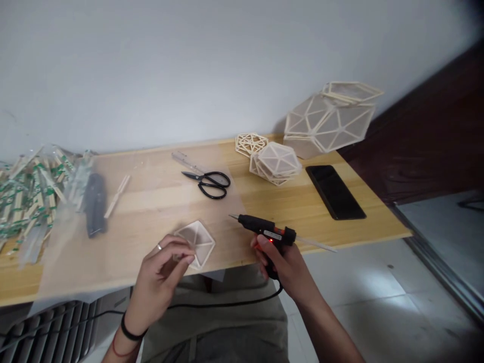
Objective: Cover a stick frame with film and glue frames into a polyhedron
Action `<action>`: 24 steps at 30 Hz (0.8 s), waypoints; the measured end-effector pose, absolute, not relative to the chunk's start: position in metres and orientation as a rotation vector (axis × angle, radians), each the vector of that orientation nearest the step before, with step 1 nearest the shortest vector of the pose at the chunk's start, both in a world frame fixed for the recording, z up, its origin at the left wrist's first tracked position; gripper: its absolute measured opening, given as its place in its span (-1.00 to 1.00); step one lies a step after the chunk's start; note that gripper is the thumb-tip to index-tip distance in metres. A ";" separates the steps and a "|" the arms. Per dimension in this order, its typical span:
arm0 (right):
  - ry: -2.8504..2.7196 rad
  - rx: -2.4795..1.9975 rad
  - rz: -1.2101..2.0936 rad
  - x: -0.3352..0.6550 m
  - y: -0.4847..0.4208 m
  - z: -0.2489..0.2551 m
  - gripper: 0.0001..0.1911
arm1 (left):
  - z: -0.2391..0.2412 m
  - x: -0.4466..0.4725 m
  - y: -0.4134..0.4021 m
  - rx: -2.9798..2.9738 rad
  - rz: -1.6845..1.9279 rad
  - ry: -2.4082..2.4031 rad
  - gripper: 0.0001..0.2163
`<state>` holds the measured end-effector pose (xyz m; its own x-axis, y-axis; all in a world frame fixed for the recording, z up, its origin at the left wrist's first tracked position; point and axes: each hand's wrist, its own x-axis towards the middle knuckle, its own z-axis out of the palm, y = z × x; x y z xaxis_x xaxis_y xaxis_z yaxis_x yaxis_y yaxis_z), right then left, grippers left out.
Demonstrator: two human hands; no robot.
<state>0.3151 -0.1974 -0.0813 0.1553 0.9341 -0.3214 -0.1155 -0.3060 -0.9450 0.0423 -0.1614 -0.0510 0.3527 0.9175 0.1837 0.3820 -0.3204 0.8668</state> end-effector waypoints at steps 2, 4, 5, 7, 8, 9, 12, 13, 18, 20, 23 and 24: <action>-0.904 -1.510 1.350 0.314 -0.197 -0.077 -0.43 | -0.056 0.048 -0.161 1.976 0.835 1.209 -0.76; -0.942 -1.567 1.337 0.313 -0.196 -0.075 -0.40 | -0.060 0.052 -0.161 2.101 0.746 1.330 -0.55; -0.954 -1.586 1.326 0.312 -0.195 -0.074 -0.39 | -0.061 0.053 -0.161 2.159 0.701 1.392 -0.45; -0.971 -1.606 1.314 0.312 -0.194 -0.074 -0.37 | -0.063 0.058 -0.162 2.247 0.618 1.484 -0.31; -0.978 -1.608 1.314 0.312 -0.194 -0.074 -0.36 | -0.063 0.060 -0.162 2.280 0.588 1.509 -0.27; -0.983 -1.606 1.314 0.312 -0.193 -0.075 -0.36 | -0.063 0.063 -0.163 2.309 0.565 1.516 -0.25; -0.989 -1.605 1.320 0.312 -0.194 -0.076 -0.36 | -0.063 0.069 -0.163 2.349 0.547 1.482 -0.24; -0.987 -1.607 1.321 0.312 -0.195 -0.076 -0.37 | -0.063 0.070 -0.162 2.351 0.552 1.461 -0.24; -0.969 -1.587 1.316 0.311 -0.195 -0.072 -0.38 | -0.053 0.056 -0.154 2.350 0.494 1.281 -0.19; -0.976 -1.577 1.312 0.310 -0.195 -0.071 -0.38 | -0.044 0.045 -0.148 2.366 0.441 1.153 -0.17; -0.997 -1.585 1.308 0.310 -0.195 -0.073 -0.37 | -0.027 0.027 -0.136 2.418 0.341 0.931 -0.15; -1.002 -1.594 1.304 0.311 -0.196 -0.074 -0.37 | -0.023 0.020 -0.132 2.433 0.312 0.893 -0.15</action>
